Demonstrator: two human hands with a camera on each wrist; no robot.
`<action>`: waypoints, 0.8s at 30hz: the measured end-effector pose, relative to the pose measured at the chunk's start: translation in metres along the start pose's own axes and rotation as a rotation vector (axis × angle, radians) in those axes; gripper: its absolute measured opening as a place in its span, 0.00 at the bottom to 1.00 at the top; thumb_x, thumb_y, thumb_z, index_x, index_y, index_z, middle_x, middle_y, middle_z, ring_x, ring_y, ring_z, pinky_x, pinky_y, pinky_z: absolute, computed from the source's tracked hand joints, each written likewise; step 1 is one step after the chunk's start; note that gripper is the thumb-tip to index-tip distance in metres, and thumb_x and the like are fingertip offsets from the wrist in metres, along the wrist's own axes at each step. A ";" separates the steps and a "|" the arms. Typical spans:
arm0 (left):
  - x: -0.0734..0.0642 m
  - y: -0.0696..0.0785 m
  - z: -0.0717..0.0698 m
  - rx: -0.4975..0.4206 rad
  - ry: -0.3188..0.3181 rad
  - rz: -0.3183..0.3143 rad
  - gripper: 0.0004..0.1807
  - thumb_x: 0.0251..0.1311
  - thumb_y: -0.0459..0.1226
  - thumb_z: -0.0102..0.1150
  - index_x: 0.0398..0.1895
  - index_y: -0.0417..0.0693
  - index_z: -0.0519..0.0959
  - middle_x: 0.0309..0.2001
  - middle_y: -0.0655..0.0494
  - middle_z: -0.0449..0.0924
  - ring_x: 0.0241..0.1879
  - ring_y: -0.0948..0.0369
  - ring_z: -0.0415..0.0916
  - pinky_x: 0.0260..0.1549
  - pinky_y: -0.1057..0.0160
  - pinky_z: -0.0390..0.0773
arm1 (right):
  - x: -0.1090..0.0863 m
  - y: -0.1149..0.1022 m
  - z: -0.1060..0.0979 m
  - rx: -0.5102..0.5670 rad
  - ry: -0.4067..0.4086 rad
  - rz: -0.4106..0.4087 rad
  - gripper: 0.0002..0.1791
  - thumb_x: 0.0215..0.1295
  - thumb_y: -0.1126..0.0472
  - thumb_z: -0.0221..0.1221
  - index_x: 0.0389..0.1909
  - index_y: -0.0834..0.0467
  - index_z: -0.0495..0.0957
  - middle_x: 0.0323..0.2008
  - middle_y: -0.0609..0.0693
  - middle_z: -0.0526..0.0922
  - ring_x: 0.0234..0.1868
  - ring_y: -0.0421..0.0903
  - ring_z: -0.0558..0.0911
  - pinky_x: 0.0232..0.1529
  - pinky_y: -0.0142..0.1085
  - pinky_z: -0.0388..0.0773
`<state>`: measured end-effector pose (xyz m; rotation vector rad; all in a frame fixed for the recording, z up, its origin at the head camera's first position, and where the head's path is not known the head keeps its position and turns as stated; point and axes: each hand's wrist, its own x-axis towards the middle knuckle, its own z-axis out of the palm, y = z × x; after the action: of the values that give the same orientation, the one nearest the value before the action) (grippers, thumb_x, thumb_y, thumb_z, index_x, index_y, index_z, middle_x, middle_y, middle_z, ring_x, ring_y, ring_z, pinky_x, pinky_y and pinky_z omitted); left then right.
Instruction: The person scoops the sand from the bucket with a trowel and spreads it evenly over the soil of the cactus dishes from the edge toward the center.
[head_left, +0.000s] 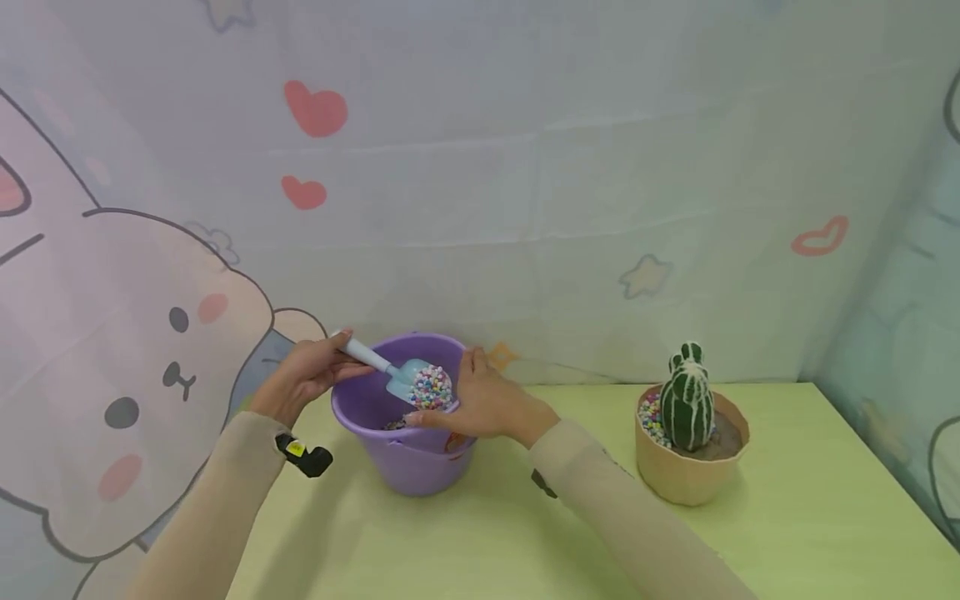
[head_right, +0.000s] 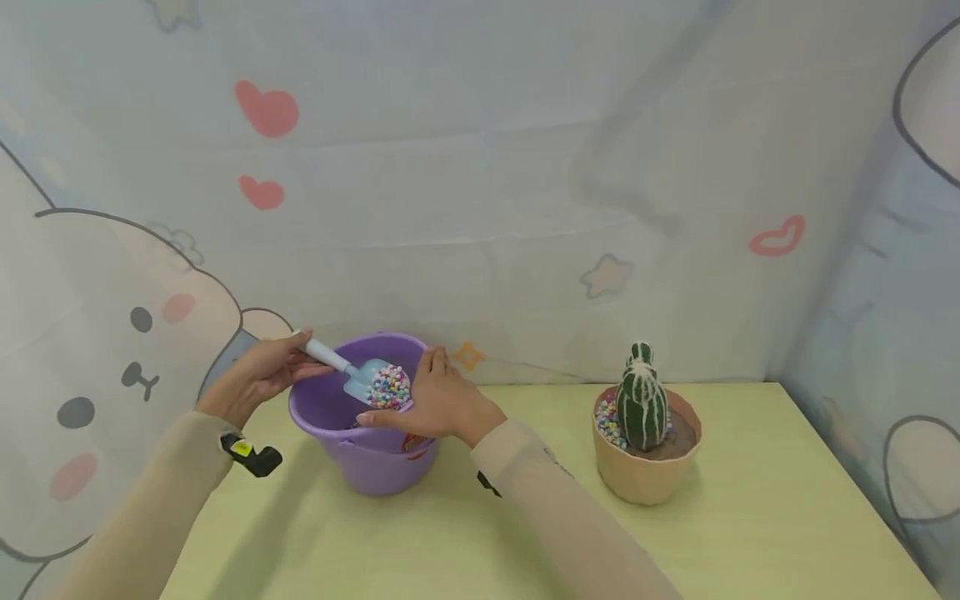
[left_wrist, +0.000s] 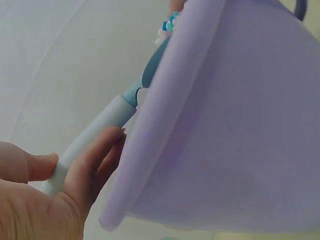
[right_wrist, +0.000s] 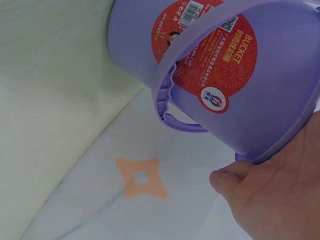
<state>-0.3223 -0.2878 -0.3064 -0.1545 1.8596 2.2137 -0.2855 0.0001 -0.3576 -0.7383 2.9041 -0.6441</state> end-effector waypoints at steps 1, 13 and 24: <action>-0.001 0.000 -0.001 -0.026 0.005 -0.002 0.13 0.84 0.41 0.43 0.50 0.40 0.73 0.33 0.44 0.89 0.35 0.54 0.92 0.47 0.59 0.93 | 0.000 0.000 0.000 0.000 -0.002 -0.001 0.81 0.54 0.09 0.49 0.82 0.71 0.34 0.84 0.72 0.36 0.84 0.64 0.56 0.79 0.53 0.74; -0.015 -0.012 -0.012 -0.378 0.040 0.007 0.09 0.79 0.40 0.52 0.47 0.44 0.78 0.39 0.40 0.87 0.40 0.49 0.92 0.53 0.53 0.91 | -0.003 0.001 -0.002 0.025 -0.004 0.006 0.81 0.52 0.09 0.51 0.83 0.70 0.34 0.84 0.70 0.34 0.85 0.63 0.53 0.80 0.54 0.71; -0.020 -0.015 -0.021 -0.448 0.029 -0.001 0.11 0.77 0.41 0.56 0.44 0.41 0.78 0.38 0.37 0.87 0.40 0.48 0.92 0.50 0.53 0.93 | -0.003 0.000 -0.002 -0.039 0.009 -0.008 0.79 0.55 0.10 0.48 0.82 0.72 0.37 0.83 0.73 0.36 0.85 0.63 0.53 0.80 0.53 0.71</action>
<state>-0.3009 -0.3082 -0.3197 -0.2665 1.3440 2.6045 -0.2835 0.0023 -0.3561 -0.7537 2.9310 -0.5954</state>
